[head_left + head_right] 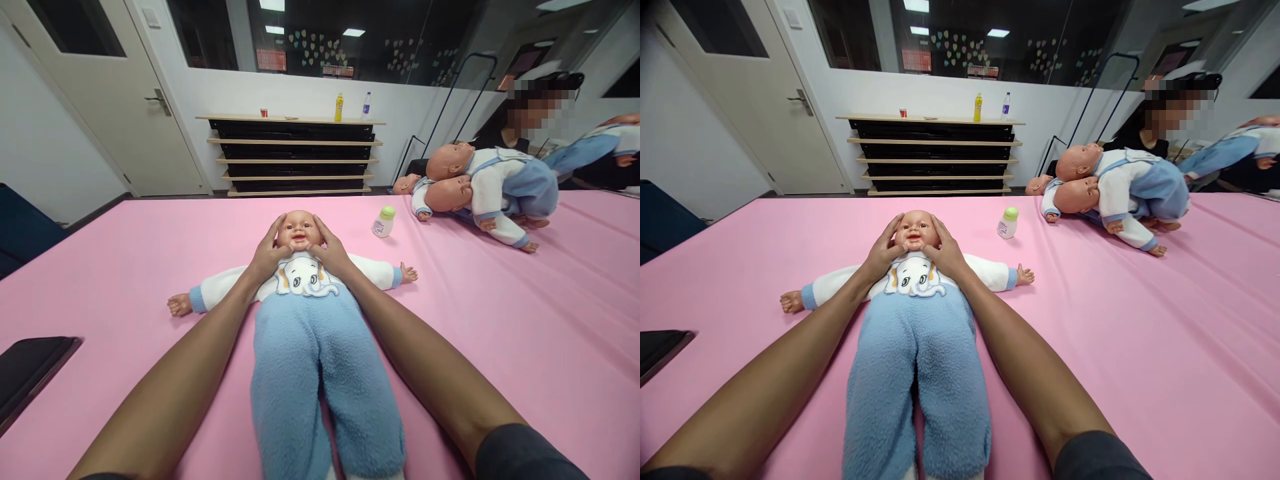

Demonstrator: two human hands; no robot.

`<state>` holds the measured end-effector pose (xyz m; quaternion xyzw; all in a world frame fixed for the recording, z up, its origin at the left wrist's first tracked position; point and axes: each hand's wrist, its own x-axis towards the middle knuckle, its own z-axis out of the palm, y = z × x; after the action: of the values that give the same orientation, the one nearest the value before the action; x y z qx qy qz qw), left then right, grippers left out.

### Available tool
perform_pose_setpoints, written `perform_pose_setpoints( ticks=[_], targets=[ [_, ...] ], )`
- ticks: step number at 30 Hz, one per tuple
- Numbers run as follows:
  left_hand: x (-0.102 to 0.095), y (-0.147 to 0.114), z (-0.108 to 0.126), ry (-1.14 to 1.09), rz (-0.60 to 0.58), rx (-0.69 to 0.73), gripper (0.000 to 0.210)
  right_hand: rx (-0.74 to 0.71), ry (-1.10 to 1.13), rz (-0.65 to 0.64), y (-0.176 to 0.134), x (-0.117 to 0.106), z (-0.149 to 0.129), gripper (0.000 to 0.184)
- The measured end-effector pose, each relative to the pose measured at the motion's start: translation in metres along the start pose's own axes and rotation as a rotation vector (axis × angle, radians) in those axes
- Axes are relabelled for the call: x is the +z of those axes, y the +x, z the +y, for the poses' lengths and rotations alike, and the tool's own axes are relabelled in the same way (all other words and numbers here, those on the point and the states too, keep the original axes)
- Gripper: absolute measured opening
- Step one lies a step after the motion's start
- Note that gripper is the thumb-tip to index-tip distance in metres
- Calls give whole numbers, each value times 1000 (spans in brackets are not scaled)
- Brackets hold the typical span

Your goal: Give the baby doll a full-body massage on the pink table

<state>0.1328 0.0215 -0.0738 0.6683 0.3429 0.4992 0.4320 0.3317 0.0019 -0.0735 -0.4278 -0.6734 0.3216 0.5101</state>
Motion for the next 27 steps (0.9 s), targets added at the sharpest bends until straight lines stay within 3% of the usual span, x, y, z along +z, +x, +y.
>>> perform_pose_setpoints(
  ticks=[5, 11, 19, 23, 27],
  targets=[
    [1, 0, 1, -3, 23, -1, 81, 27, 19, 11, 1, 0, -1, 74],
    [4, -5, 7, 21, -8, -5, 98, -6, 19, -16, -5, 0, -8, 94],
    [-1, 1, -3, 3, 23, 10, 80, 2, 7, 4, 1, 1, 0, 80],
    [-1, 1, -6, -28, 26, -53, 75, 13, 19, 13, 3, 0, 3, 71],
    [2, -2, -1, 8, 15, -8, 83, 10, 24, -5, -2, 0, -2, 82]
  ],
)
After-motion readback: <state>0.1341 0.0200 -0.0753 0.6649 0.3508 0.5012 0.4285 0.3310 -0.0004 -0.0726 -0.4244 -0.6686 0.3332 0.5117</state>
